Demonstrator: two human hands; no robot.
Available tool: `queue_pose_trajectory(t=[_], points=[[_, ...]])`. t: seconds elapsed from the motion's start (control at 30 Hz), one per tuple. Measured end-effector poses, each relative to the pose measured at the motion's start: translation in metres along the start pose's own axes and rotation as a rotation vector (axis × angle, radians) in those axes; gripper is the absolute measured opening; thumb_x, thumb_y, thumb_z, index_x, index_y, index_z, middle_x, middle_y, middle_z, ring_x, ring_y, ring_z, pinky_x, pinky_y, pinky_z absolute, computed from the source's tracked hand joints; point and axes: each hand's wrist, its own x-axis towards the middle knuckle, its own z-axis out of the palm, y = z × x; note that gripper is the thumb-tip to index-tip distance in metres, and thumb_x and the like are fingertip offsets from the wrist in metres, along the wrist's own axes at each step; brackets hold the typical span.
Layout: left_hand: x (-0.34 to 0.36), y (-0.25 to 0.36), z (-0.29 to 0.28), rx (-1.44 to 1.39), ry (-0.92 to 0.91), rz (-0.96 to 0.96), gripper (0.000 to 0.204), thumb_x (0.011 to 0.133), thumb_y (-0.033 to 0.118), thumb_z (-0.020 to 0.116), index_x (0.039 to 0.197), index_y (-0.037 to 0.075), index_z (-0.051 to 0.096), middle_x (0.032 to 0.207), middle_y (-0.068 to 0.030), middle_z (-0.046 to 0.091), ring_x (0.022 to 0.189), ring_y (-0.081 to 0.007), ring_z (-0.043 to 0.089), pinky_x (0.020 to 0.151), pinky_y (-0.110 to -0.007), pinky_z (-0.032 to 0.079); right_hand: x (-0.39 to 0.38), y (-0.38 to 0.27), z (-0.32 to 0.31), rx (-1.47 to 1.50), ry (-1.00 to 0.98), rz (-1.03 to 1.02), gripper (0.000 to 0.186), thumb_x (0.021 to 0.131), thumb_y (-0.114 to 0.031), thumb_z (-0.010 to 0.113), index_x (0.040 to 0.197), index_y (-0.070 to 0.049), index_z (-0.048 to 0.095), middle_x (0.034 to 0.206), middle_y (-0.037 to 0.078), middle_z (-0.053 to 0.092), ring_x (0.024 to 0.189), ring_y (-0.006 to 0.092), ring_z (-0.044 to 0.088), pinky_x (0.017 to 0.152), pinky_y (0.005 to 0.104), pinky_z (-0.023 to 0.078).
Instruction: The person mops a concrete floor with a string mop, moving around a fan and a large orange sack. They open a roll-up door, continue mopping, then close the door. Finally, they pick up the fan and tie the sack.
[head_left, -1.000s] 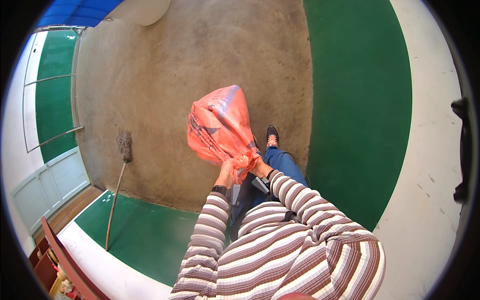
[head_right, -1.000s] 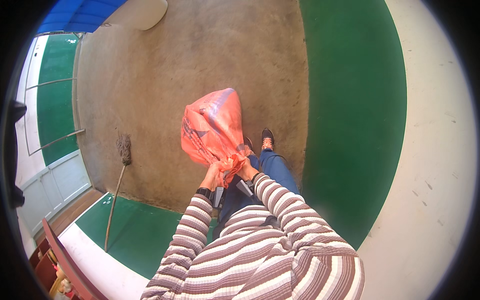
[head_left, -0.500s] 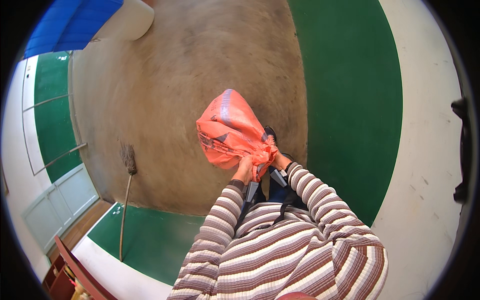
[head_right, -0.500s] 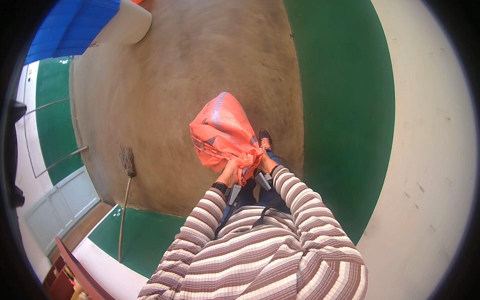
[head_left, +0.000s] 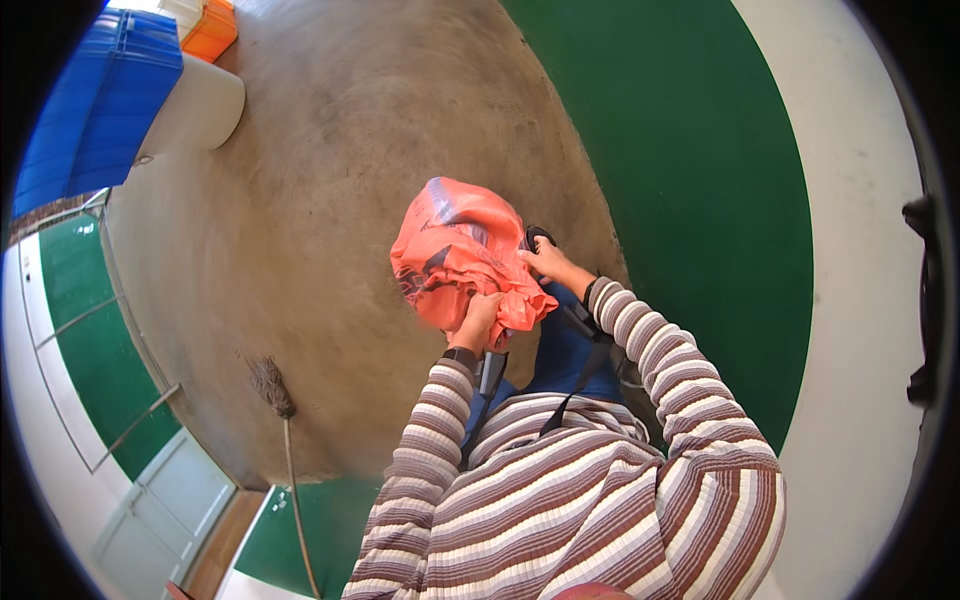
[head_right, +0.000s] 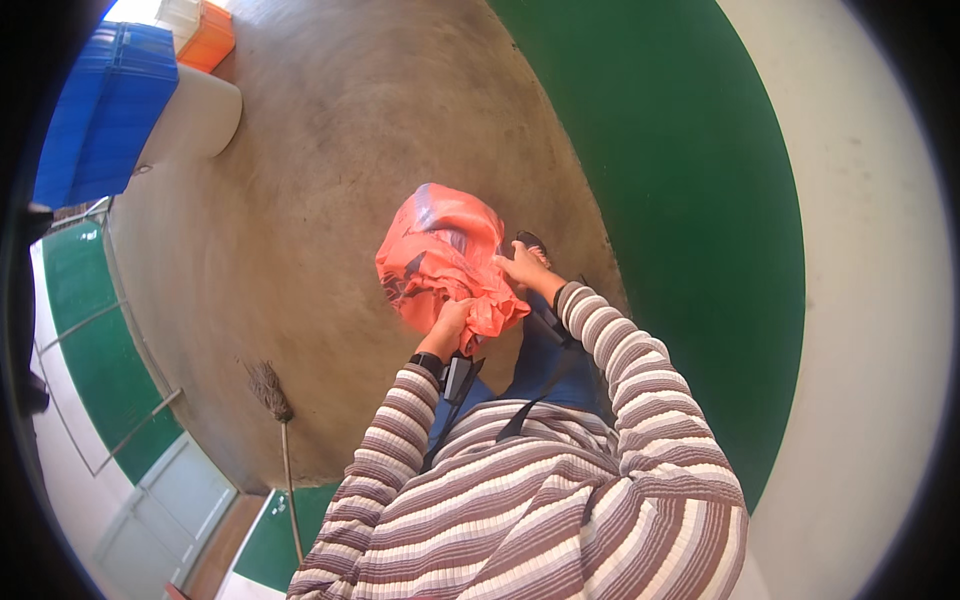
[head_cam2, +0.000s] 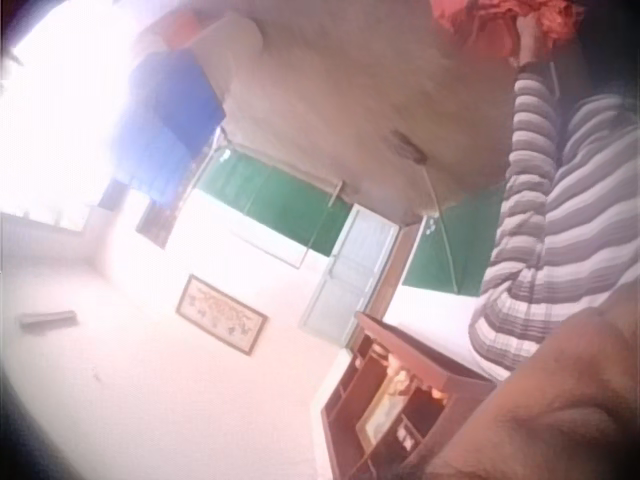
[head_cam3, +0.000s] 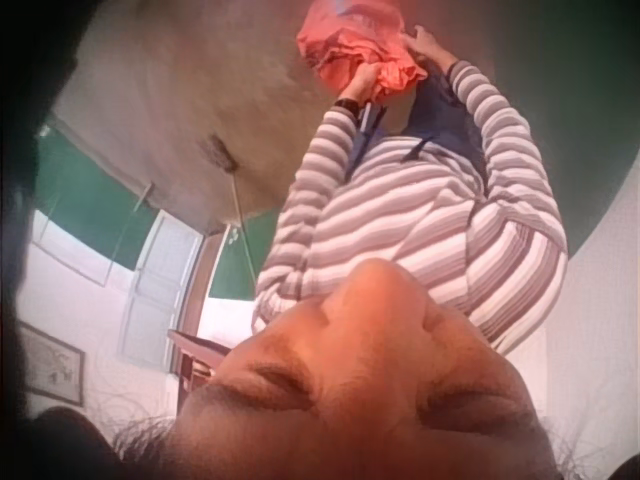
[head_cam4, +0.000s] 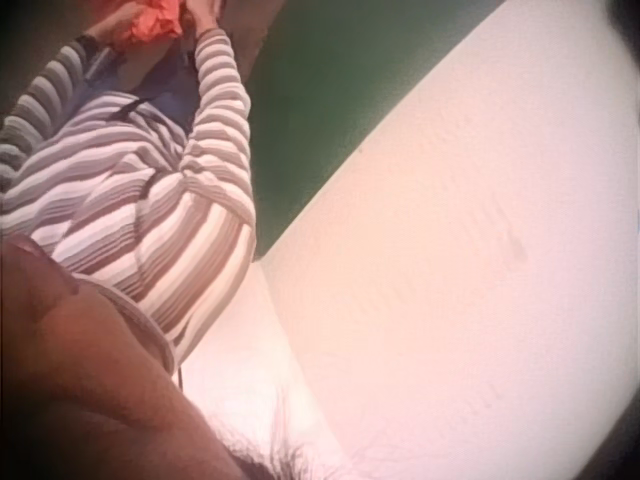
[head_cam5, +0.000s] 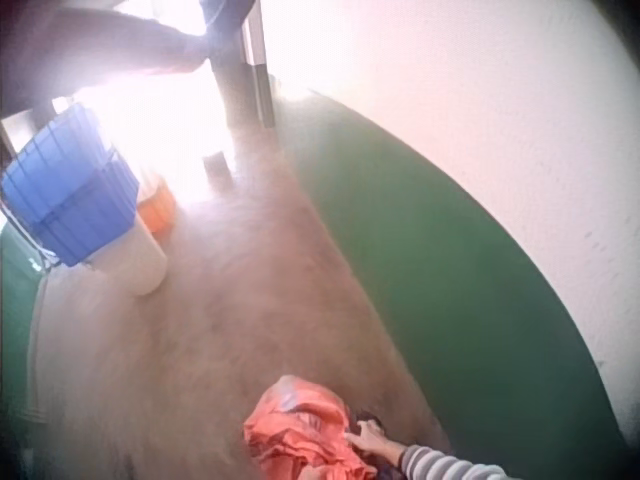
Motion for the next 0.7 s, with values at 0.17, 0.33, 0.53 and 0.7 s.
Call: queue_pose_trajectory(t=[0.17,0.33,0.53,0.7], points=[[-0.011,0.002,-0.039,0.091,-0.042,0.148,0.021,0.085,0.004,0.058,0.104,-0.006,0.060,0.092,-0.0105,0.067,0.078,-0.0198,0.067,0.067,-0.032,0.055,0.017,0.004,0.045,0.054,-0.153,0.082,0.065,0.077,-0.036,0.072,0.121,0.006,0.051,0.114,0.025,0.060,0.102,0.0274,0.062,0.080,0.0365,0.051],[-0.050,0.029,-0.080,0.238,-0.072,0.082,0.034,0.077,-0.002,0.062,0.111,-0.002,0.059,0.100,-0.0100,0.066,0.086,-0.0203,0.064,0.076,-0.033,0.052,0.064,0.005,0.109,0.271,0.074,0.301,0.043,0.079,-0.027,0.065,0.107,0.005,0.061,0.108,0.024,0.064,0.103,0.0338,0.062,0.085,0.0406,0.050],[-0.093,0.053,-0.056,0.142,-0.015,0.098,0.019,0.081,0.000,0.057,0.099,-0.003,0.062,0.089,-0.0095,0.067,0.073,-0.0169,0.065,0.063,-0.029,0.052,0.062,0.021,0.102,0.629,0.242,-0.019,0.034,0.095,-0.029,0.048,0.106,0.000,0.061,0.102,0.023,0.064,0.093,0.0334,0.064,0.081,0.0434,0.051],[-0.098,0.037,0.002,0.188,-0.021,0.063,0.018,0.086,0.004,0.053,0.100,-0.004,0.062,0.089,-0.0081,0.066,0.073,-0.0162,0.065,0.062,-0.028,0.052,0.027,0.037,0.029,1.282,-0.181,0.119,0.040,0.098,-0.035,0.046,0.107,0.001,0.060,0.100,0.013,0.066,0.089,0.0199,0.063,0.079,0.0333,0.053]])
